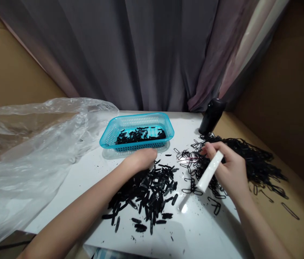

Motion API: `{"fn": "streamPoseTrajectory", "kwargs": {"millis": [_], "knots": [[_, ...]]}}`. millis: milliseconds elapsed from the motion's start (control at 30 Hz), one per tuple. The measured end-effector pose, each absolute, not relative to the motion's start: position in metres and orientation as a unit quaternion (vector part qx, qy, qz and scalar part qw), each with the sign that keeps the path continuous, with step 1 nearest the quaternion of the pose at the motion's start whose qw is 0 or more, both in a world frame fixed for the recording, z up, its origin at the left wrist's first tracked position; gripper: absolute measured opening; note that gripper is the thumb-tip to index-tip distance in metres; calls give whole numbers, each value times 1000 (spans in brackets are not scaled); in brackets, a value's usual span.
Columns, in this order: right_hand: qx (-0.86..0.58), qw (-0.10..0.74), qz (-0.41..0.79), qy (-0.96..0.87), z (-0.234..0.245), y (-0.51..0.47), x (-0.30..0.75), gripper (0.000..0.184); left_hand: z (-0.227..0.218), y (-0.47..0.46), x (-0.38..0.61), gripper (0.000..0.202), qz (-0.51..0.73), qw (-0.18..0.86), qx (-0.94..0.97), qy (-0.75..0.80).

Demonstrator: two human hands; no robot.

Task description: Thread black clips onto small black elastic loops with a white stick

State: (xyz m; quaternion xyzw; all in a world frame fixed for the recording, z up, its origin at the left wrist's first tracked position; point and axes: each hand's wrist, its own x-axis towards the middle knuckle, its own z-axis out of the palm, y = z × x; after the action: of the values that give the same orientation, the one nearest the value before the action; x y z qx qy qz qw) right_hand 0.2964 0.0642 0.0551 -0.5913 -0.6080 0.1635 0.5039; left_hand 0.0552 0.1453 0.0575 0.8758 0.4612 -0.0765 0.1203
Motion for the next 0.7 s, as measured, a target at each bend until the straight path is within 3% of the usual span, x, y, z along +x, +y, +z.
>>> {"fn": "streamPoseTrajectory", "kwargs": {"millis": [67,167,300,433,600,700], "knots": [[-555,451,193,-672,51,64,290,24,66,143,63,12,-39,116,888,444],[-507,374,206,-749,44,64,279,19,83,143,82,23,47,119,912,391],[-526,442,201,-699,41,62,273,19,93,145,97,40,129,140,930,313],[-539,471,189,-672,38,64,273,16,79,146,83,21,143,135,934,298],[-502,347,221,-761,23,65,267,11,53,134,56,9,81,152,943,286],[-487,301,243,-783,14,64,260,20,45,124,44,14,72,164,942,283]]}}
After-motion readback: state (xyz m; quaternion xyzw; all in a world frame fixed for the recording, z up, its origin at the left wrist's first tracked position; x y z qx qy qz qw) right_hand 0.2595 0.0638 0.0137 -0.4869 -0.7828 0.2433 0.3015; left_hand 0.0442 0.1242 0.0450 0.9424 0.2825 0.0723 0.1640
